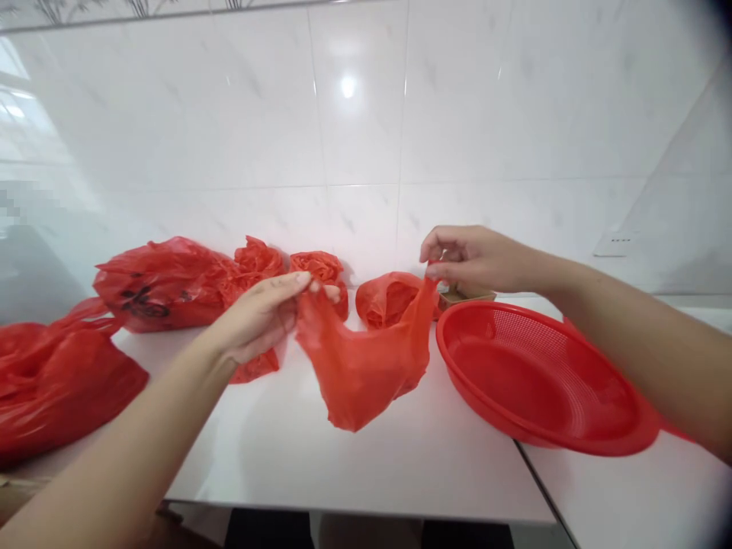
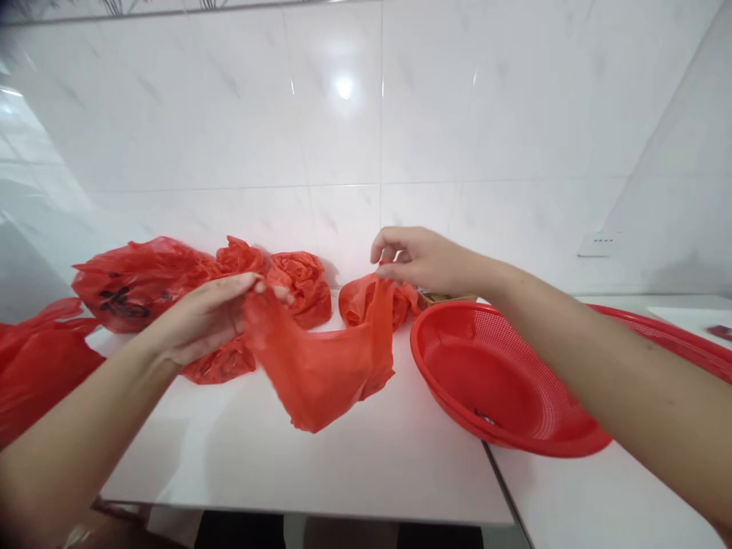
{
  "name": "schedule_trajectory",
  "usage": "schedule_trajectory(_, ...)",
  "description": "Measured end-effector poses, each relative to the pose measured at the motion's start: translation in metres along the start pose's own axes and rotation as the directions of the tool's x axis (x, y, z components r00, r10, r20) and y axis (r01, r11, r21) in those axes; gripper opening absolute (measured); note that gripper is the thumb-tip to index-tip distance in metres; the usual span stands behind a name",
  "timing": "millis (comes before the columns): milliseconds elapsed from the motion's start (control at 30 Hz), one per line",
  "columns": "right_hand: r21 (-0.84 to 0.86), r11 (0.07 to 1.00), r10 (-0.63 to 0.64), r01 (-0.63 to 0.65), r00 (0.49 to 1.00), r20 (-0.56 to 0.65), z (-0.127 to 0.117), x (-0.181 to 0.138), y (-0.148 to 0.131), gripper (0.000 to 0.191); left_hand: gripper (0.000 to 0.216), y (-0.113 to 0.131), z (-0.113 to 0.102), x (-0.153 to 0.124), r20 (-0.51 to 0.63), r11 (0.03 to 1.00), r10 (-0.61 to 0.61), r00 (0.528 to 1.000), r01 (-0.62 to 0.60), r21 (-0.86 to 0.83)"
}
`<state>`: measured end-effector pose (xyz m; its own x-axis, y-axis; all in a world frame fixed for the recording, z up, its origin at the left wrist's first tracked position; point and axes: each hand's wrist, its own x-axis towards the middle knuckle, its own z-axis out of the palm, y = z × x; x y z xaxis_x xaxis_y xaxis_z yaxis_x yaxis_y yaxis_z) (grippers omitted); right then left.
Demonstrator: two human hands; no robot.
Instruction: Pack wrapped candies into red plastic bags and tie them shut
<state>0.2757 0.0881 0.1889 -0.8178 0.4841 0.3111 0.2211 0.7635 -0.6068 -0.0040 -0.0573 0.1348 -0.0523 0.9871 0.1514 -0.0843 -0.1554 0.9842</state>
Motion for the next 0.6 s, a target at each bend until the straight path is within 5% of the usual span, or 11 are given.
schedule_trajectory(67,0.013,0.999,-0.030,0.029,0.996,0.079,0.017,0.006,-0.006,0.011,0.025,-0.007,0.013,0.008,0.080,1.000,0.011,0.997,-0.012,0.017)
schedule_trajectory(200,0.118,0.976,-0.200,0.183,0.969,0.147,0.058,0.020,-0.018,0.008,0.050,-0.021,0.032,0.017,0.250,0.954,-0.205,0.946,0.137,0.265)
schedule_trajectory(300,0.238,0.935,-0.281,0.261,0.958,0.053,0.088,0.029,-0.017,0.010,0.029,-0.035,0.036,0.021,0.266,0.900,-0.286,0.921,0.162,0.405)
schedule_trajectory(433,0.220,0.939,-0.219,0.263,0.954,-0.205,0.124,0.029,0.007,0.017,0.035,-0.053,0.028,0.025,0.148,0.912,-0.278,0.949,0.212,0.350)
schedule_trajectory(600,0.355,0.930,-0.051,0.099,0.989,-0.141,0.150,0.020,0.044,0.014,0.044,-0.063,0.019,0.022,0.129,0.942,-0.262,0.956,0.225,0.248)
